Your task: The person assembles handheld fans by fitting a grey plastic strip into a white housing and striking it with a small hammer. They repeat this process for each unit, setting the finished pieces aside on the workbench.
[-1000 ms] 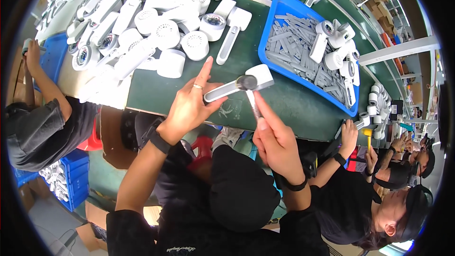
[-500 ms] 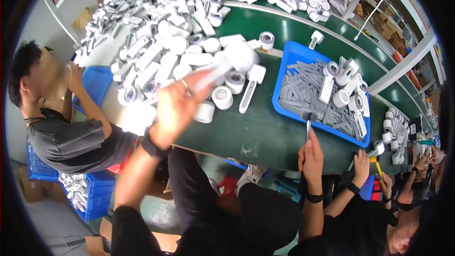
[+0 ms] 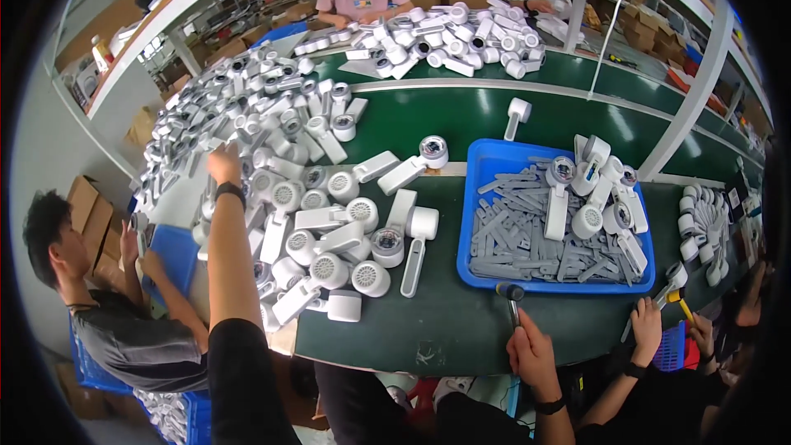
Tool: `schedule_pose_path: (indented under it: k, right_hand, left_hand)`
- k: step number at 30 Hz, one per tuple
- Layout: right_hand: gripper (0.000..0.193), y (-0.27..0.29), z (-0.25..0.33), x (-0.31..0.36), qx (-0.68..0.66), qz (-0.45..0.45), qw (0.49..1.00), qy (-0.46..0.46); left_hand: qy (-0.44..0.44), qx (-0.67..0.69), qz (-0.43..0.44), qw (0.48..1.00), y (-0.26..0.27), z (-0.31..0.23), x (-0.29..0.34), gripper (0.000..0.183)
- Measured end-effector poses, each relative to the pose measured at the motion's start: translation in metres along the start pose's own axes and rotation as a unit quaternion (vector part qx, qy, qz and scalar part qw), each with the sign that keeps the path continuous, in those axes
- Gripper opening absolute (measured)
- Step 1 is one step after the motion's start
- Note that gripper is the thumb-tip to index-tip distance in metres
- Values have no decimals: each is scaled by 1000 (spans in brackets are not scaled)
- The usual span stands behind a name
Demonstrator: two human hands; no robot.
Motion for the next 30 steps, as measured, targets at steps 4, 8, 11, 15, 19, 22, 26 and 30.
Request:
schedule_pose_path:
  k: [4,8,11,15,19,22,26,30]
  right_hand:
    - [44,2,4,1,-21,-10,1000,4]
    - [48,3,12,-6,-91,14,995,-40]
    - [45,7,-2,-10,-44,1,999,11]
    - [20,11,-27,-3,-97,-86,991,26]
    - [13,6,-16,3,-144,-149,978,22]
    - [17,2,-17,2,-145,-174,974,15]
    - [17,-7,-13,-1,-70,-168,982,46]
    - [15,-4,-15,2,-60,-192,976,84]
  left_hand:
    - [33,-127,101,986,-24,10,-40,83]
    - [-142,55,162,975,14,-67,5,65]
    - [-215,150,273,926,104,-209,121,45]
    - [-198,237,507,804,172,-365,276,39]
    - [-382,298,379,788,124,-448,365,61]
    - [-338,308,358,814,92,-509,393,73]
    - [-298,295,378,825,47,-536,398,56]
    - [-309,339,327,826,81,-517,381,36]
Point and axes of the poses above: each hand's wrist, its own x-axis away from the middle knuckle, its own y-axis out of the back of the hand, z = x × y, the point moved 1 cm from there along -x, towards the middle knuckle, and after that the axes turned 1 degree about x, right-handed, at the moved point
